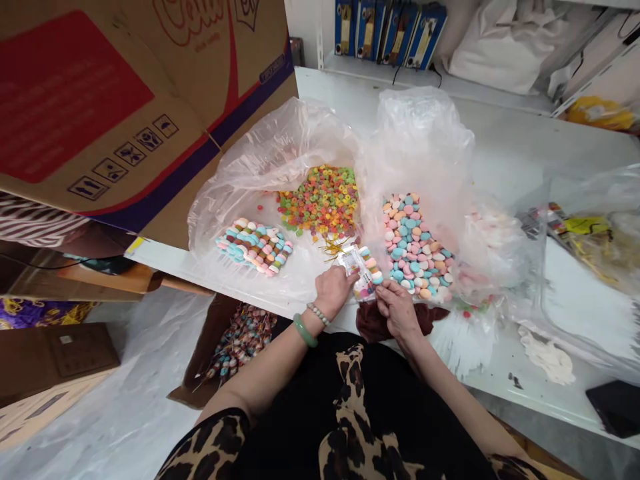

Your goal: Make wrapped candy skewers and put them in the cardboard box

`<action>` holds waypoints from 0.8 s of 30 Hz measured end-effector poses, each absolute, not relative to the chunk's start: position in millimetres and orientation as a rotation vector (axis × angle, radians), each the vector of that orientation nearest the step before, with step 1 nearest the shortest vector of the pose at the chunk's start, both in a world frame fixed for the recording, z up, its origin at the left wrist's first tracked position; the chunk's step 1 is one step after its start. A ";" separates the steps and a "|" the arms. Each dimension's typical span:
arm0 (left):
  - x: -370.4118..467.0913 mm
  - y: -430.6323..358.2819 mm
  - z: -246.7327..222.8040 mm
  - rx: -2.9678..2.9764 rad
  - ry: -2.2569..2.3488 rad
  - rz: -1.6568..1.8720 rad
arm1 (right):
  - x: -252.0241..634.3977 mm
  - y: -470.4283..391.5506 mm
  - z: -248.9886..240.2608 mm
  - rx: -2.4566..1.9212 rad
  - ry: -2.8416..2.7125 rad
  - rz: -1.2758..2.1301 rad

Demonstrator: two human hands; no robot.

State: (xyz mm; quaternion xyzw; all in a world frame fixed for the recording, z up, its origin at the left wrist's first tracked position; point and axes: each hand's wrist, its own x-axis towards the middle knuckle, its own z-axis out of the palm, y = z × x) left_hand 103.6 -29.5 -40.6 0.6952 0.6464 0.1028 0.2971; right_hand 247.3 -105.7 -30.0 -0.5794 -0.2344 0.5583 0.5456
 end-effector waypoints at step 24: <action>72.4 -49.6 -10.3 0.684 0.977 0.552 | 216.9 -58.5 -1.5 -1.319 -0.738 1.430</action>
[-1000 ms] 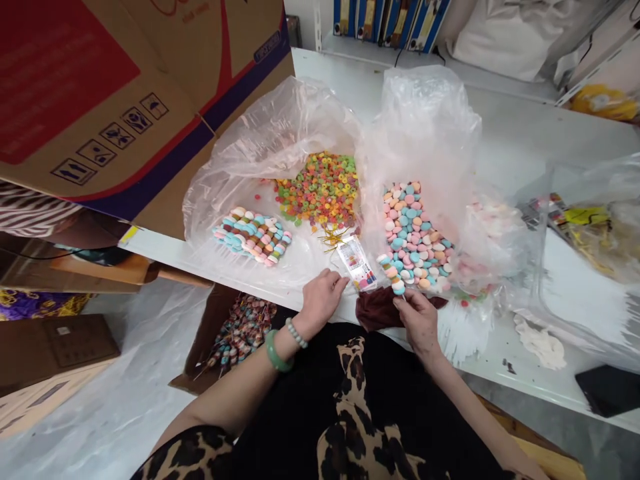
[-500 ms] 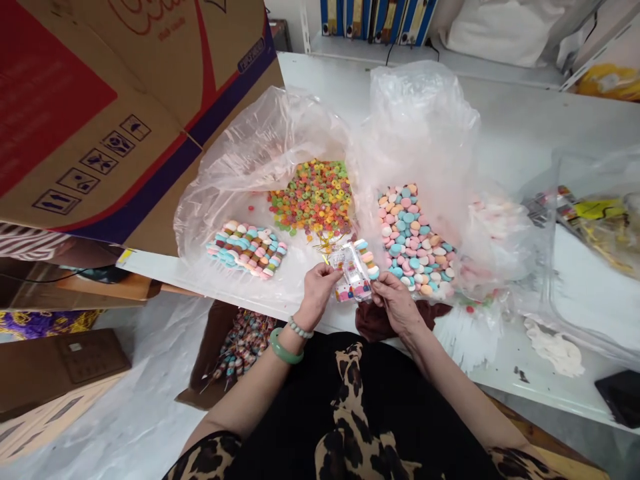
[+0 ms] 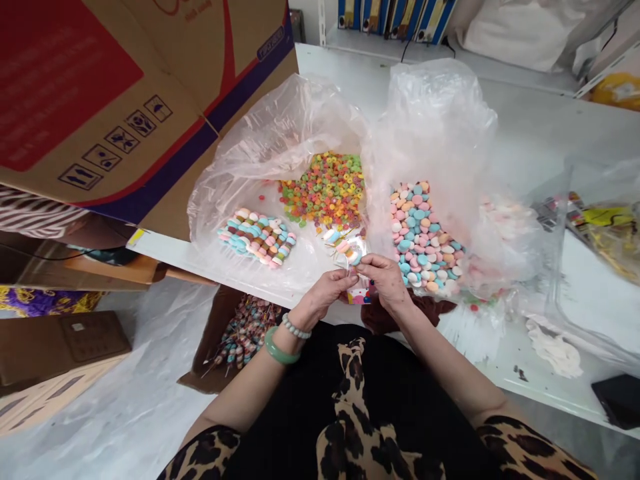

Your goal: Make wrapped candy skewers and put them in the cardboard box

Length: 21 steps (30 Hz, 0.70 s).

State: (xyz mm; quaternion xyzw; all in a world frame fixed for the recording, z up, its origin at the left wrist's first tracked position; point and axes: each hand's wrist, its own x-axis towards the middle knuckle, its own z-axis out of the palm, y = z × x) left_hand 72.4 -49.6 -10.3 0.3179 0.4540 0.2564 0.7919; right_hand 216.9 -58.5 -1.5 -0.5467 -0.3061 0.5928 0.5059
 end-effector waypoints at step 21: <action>57.5 -38.0 -14.6 0.355 1.052 0.837 | 199.4 -55.6 -10.0 -1.318 -0.808 1.505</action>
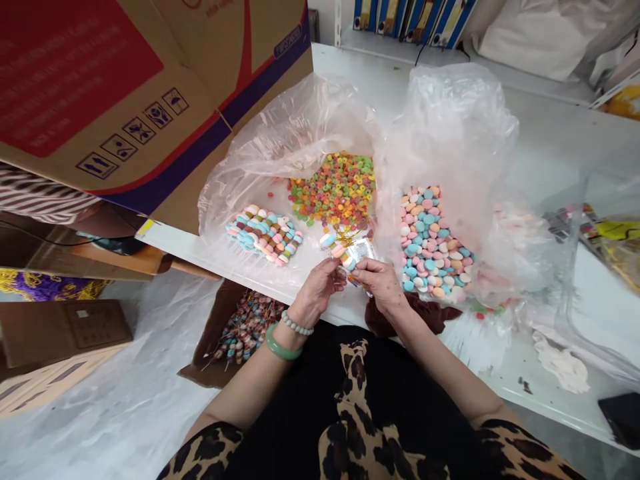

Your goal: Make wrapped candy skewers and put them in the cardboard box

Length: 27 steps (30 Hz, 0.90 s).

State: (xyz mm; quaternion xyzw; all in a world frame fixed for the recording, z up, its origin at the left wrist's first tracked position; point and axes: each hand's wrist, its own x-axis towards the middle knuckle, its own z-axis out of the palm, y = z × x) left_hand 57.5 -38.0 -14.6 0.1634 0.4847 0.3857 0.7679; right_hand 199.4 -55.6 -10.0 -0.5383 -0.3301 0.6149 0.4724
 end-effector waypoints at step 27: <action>25.4 -16.9 -5.3 -0.089 0.922 1.314 | 219.9 -96.8 -11.9 -1.479 -1.566 0.702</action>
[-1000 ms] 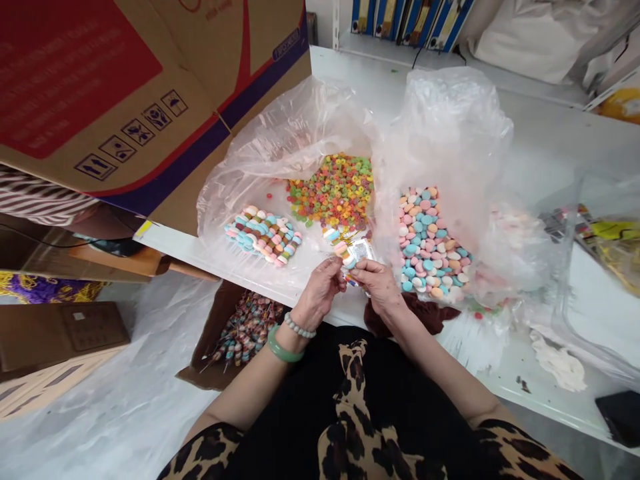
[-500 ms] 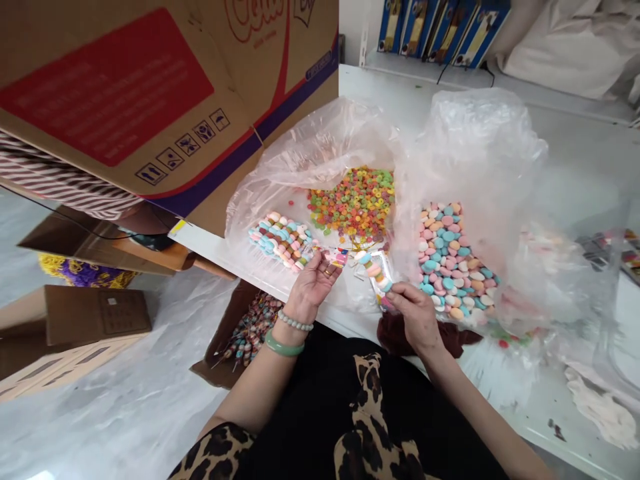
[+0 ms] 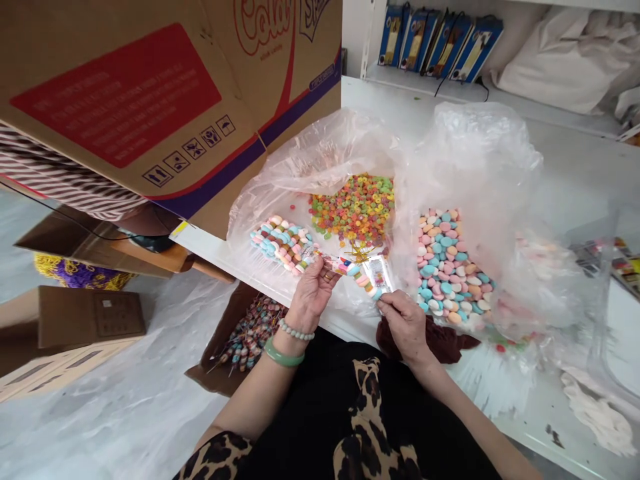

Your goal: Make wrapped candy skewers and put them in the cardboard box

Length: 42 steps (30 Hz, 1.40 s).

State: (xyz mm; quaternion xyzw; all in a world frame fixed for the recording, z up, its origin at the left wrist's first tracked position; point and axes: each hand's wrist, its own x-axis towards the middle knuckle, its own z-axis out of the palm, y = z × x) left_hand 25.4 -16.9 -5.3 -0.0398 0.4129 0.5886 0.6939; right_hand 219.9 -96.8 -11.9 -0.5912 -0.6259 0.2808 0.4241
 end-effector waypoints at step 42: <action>49.0 -39.5 -23.3 0.294 0.979 1.166 | 201.6 -87.7 -28.0 -1.241 -0.381 2.177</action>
